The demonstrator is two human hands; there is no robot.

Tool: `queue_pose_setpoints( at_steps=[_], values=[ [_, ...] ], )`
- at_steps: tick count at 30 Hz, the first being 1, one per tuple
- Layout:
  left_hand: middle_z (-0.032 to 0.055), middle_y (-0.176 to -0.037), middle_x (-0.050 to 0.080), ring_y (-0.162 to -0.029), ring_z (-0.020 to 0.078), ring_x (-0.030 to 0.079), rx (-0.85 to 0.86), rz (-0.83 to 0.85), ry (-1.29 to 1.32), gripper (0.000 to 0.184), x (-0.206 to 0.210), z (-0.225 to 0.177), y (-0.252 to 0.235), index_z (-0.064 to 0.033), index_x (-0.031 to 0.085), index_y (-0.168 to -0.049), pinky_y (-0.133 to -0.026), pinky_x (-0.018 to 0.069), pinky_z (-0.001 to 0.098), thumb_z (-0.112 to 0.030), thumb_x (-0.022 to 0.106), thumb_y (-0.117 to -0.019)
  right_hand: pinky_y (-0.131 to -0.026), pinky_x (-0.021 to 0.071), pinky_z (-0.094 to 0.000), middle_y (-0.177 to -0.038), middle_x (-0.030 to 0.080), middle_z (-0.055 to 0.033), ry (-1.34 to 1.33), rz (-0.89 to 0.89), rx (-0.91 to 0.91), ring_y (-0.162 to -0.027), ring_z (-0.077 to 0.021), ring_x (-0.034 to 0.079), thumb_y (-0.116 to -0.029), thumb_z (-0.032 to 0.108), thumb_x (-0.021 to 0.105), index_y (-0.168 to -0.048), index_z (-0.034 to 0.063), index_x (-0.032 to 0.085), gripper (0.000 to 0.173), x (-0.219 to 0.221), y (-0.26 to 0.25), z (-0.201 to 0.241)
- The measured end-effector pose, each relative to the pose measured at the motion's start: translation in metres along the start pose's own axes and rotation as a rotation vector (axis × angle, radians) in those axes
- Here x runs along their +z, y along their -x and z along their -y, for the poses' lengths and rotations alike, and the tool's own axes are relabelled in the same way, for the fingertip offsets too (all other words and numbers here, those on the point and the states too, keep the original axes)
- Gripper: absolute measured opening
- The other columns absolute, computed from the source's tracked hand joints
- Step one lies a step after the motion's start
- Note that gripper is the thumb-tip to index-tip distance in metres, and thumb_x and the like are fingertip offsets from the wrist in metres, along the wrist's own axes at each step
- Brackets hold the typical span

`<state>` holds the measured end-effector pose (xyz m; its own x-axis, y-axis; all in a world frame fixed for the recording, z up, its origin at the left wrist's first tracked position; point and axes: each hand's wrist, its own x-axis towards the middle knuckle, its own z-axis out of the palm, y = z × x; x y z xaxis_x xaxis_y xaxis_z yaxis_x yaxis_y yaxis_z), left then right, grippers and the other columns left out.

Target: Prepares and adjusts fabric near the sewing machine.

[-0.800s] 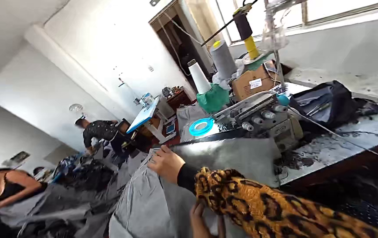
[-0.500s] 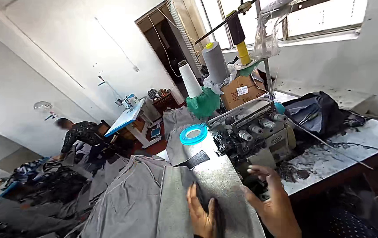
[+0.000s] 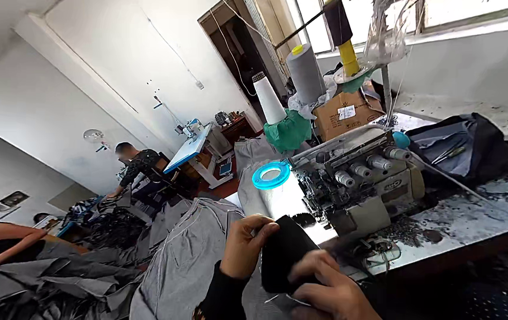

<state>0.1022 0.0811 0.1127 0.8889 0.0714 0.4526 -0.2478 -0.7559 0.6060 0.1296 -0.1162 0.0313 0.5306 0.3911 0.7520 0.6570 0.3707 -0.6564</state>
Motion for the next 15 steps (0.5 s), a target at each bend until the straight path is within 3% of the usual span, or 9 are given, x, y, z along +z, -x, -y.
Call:
queue_pose_setpoints(
  at_steps=[2, 4, 5, 6, 7, 8, 9, 13, 15],
  values=[
    [-0.0024, -0.082, 0.073, -0.079, -0.0046, 0.066, 0.057, 0.038, 0.015, 0.02, -0.005, -0.018, 0.011, -0.0005, 0.076, -0.088, -0.076, 0.0555, 0.0161, -0.014, 0.065, -0.0964, -0.112, 0.0399, -0.0456, -0.125, 0.066, -0.0104, 0.017, -0.103, -0.008, -0.132, -0.0237, 0.052, -0.1013, 0.044, 0.059, -0.077, 0.0149, 0.07, 0.039, 0.009, -0.009, -0.005],
    [-0.0036, -0.083, 0.072, -0.079, -0.0045, 0.065, 0.093, 0.055, 0.024, 0.021, -0.008, -0.031, 0.019, -0.0026, 0.075, -0.088, -0.075, 0.0551, 0.0157, -0.016, 0.063, -0.0981, -0.111, 0.0403, -0.0434, -0.13, 0.065, -0.0122, -0.021, -0.182, 0.052, -0.133, -0.0225, 0.052, -0.1001, 0.044, 0.06, -0.074, 0.0127, 0.071, 0.042, 0.011, -0.017, -0.018],
    [-0.003, -0.083, 0.072, -0.08, -0.0039, 0.065, 0.101, 0.057, 0.02, 0.021, -0.008, -0.035, 0.02, -0.0024, 0.075, -0.088, -0.076, 0.0552, 0.016, -0.015, 0.062, -0.098, -0.106, 0.0446, -0.0371, -0.126, 0.068, -0.0108, -0.072, -0.174, 0.11, -0.126, -0.0177, 0.056, -0.0984, 0.039, 0.063, -0.074, 0.0095, 0.073, 0.04, 0.01, -0.018, -0.02],
    [-0.0023, -0.083, 0.072, -0.08, -0.0037, 0.065, 0.103, 0.057, 0.012, 0.021, -0.008, -0.038, 0.022, -0.0017, 0.075, -0.087, -0.076, 0.055, 0.0159, -0.014, 0.062, -0.098, -0.094, 0.0503, -0.0263, -0.112, 0.071, -0.0057, -0.118, -0.163, 0.17, -0.11, -0.0079, 0.062, -0.0973, 0.035, 0.065, -0.075, 0.0079, 0.073, 0.036, 0.008, -0.018, -0.019],
    [-0.0021, -0.082, 0.072, -0.078, -0.004, 0.065, 0.098, 0.055, -0.002, 0.021, -0.007, -0.04, 0.023, -0.0012, 0.075, -0.087, -0.075, 0.0546, 0.0154, -0.013, 0.062, -0.098, -0.075, 0.0495, -0.0168, -0.089, 0.068, 0.0, -0.162, -0.161, 0.212, -0.087, 0.0009, 0.061, -0.0972, 0.032, 0.065, -0.073, 0.007, 0.07, 0.035, 0.008, -0.017, -0.018],
    [-0.0026, -0.08, 0.071, -0.076, -0.0047, 0.064, 0.09, 0.054, -0.013, 0.021, -0.006, -0.041, 0.024, -0.0014, 0.075, -0.086, -0.074, 0.0542, 0.0147, -0.013, 0.061, -0.0982, -0.062, 0.0444, -0.0132, -0.073, 0.062, 0.0041, -0.203, -0.159, 0.24, -0.069, 0.0054, 0.056, -0.0975, 0.028, 0.064, -0.071, 0.0072, 0.067, 0.034, 0.008, -0.015, -0.017],
    [-0.0038, -0.078, 0.071, -0.074, -0.0054, 0.063, 0.076, 0.051, -0.018, 0.023, -0.005, -0.042, 0.024, -0.0023, 0.074, -0.085, -0.071, 0.0539, 0.0142, -0.015, 0.061, -0.0987, -0.056, 0.0413, -0.0121, -0.066, 0.058, 0.0062, -0.229, -0.159, 0.258, -0.062, 0.0072, 0.052, -0.0975, 0.025, 0.063, -0.071, 0.0074, 0.066, 0.032, 0.006, -0.014, -0.015],
    [-0.0083, -0.073, 0.068, -0.068, -0.0082, 0.06, 0.043, 0.071, -0.039, 0.041, -0.003, -0.05, 0.022, -0.0066, 0.074, -0.084, -0.063, 0.0513, 0.0132, -0.036, 0.055, -0.1041, -0.056, 0.0402, -0.0111, -0.065, 0.056, 0.0068, -0.219, -0.221, 0.28, -0.062, 0.008, 0.05, -0.0918, 0.018, 0.065, -0.067, 0.0077, 0.065, 0.027, 0.003, -0.013, -0.009],
    [-0.0074, -0.074, 0.07, -0.066, -0.0085, 0.061, 0.048, 0.059, -0.124, 0.032, 0.0, -0.058, 0.021, -0.0061, 0.076, -0.088, -0.061, 0.0515, 0.0119, -0.032, 0.061, -0.0999, -0.056, 0.0396, -0.011, -0.065, 0.055, 0.0064, -0.221, -0.259, 0.271, -0.063, 0.0074, 0.05, -0.0889, 0.017, 0.067, -0.064, 0.008, 0.062, 0.027, 0.003, -0.013, -0.007]
  ],
)
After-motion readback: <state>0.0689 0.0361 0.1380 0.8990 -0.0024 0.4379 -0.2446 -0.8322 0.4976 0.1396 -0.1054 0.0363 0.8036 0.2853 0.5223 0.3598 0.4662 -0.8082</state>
